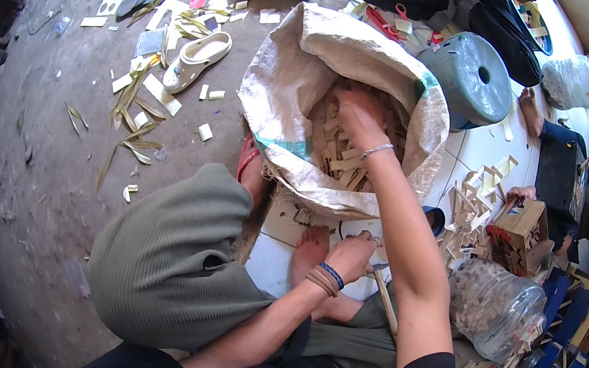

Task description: The person sits on the floor and assembles small wooden parts by hand. They pick up pieces from a sack, align them, and use a hammer to tap them together. The person occasionally pauses to retrieve more pieces from the sack.

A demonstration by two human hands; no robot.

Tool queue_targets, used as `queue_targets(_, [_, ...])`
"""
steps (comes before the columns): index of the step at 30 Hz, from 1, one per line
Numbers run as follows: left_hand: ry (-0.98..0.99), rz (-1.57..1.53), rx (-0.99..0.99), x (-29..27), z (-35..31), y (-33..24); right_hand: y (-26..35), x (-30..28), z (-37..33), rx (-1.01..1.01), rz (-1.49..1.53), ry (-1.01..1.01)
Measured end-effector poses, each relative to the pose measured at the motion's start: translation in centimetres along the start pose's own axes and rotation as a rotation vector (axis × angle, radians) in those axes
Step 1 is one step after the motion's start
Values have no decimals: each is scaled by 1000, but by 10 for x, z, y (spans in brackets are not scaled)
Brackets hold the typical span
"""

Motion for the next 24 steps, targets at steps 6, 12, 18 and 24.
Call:
queue_targets(6, [15,21,-30,3,0,2,7,16,41,-17,244,51])
queue_targets(12, [51,2,-31,10,2,2,12,19,48,-23,182,235])
queue_targets(18, [-61,-115,47,7,-1,-3,8,17,35,-156,9,153])
queue_targets(24, [108,-71,-5,15,4,0,-33,6,23,-87,-80,-22])
Point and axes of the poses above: each hand's wrist, its own z-axis towards the middle knuckle, its own x-axis out of the palm, y = z × x, the point moved 7 cm from there along z, towards the middle knuckle, and after that the axes turned 1 degree about z, right-handed, at the moved point
